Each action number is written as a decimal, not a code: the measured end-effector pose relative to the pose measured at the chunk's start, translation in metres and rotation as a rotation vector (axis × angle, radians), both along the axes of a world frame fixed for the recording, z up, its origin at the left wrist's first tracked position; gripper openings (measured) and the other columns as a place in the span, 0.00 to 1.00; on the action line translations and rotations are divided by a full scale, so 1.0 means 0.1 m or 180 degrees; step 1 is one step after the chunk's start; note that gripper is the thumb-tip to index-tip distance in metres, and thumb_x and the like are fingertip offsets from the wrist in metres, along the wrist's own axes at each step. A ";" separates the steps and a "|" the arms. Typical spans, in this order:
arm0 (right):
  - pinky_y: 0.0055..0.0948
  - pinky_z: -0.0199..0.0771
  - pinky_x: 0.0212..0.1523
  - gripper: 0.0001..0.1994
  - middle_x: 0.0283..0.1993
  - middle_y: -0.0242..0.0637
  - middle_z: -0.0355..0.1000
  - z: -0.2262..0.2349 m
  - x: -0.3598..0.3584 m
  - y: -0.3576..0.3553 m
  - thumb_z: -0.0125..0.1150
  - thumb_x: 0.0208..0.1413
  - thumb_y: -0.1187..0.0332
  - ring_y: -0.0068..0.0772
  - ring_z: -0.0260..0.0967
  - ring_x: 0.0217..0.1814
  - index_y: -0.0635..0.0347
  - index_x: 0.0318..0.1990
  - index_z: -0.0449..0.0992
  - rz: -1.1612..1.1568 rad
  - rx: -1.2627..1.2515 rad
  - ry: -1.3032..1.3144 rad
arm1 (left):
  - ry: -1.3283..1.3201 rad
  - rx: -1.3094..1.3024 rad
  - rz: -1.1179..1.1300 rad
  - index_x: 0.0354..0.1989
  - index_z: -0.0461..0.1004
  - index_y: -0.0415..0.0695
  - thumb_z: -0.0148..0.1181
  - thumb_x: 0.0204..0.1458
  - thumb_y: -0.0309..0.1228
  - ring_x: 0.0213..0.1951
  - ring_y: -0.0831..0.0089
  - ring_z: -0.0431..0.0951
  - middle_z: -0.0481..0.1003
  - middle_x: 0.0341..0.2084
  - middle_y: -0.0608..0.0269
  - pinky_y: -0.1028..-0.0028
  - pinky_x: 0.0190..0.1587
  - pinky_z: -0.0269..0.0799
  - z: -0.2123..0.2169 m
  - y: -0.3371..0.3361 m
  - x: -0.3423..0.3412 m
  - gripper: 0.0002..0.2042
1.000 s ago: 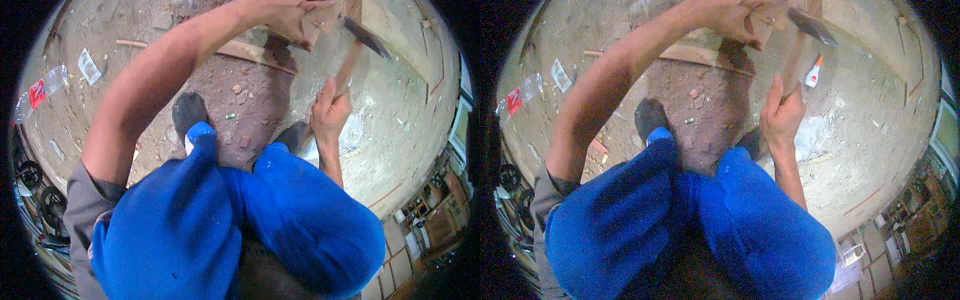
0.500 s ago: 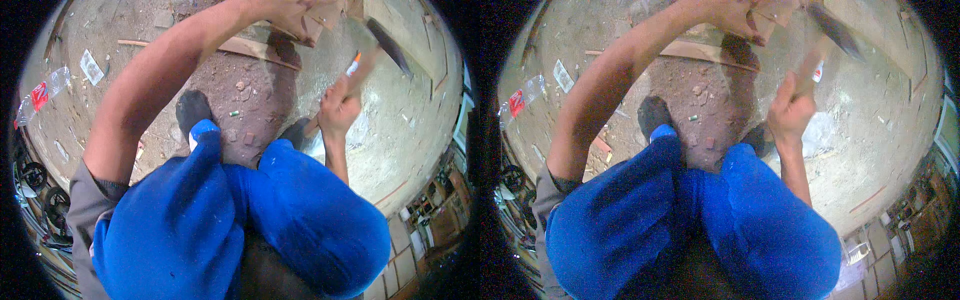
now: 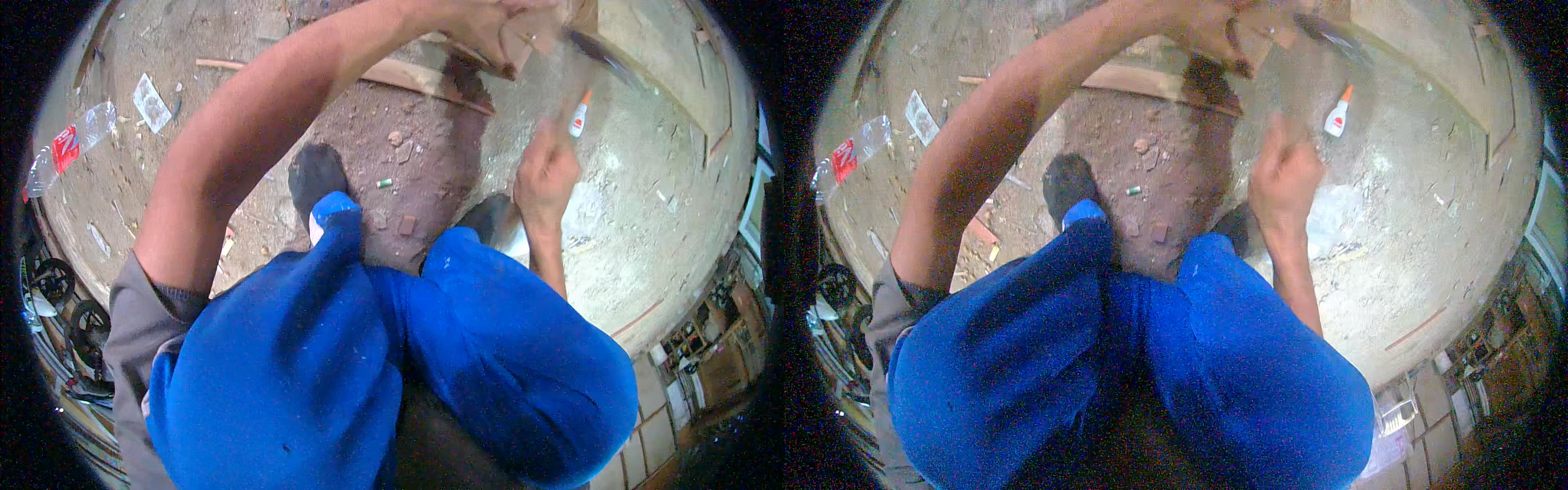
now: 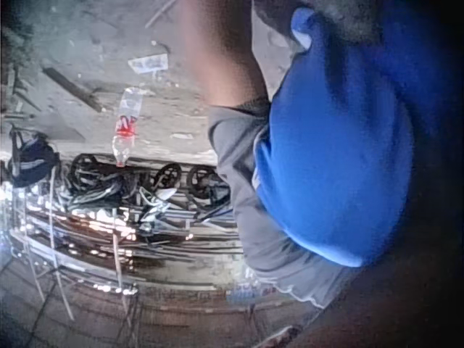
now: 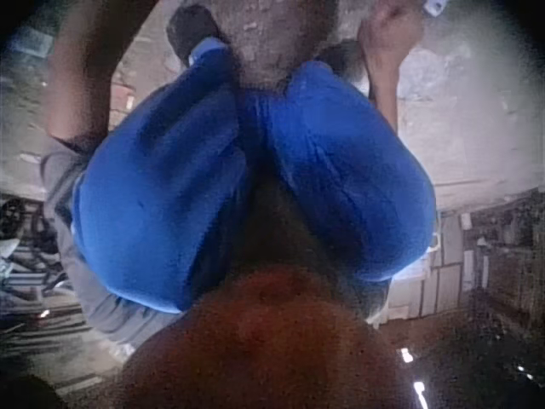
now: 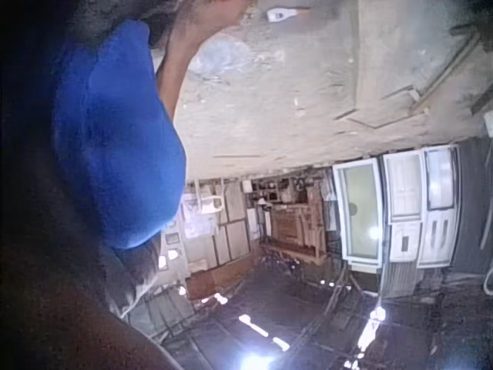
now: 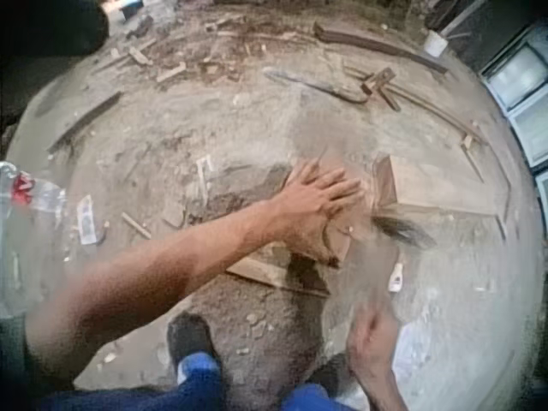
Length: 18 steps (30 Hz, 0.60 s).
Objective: The person assembles a small wooden box by applying glue to the edges of wooden pieces and securing them together using a hammer and small nails.
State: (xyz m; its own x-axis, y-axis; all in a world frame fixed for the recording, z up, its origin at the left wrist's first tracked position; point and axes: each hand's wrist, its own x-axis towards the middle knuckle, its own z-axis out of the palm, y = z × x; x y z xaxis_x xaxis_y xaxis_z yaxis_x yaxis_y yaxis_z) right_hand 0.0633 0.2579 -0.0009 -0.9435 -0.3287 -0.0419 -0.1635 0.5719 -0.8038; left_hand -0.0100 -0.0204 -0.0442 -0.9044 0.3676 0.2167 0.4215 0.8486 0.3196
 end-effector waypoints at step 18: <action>0.30 0.64 0.23 0.18 0.19 0.31 0.63 0.13 -0.22 -0.04 0.54 0.72 0.57 0.25 0.62 0.21 0.61 0.32 0.72 0.0051 -0.0005 -0.0222 | 0.0536 -0.0049 0.0018 0.76 0.56 0.43 0.71 0.36 0.68 0.77 0.48 0.49 0.56 0.76 0.54 0.38 0.75 0.37 -0.43 -0.10 -0.24 0.60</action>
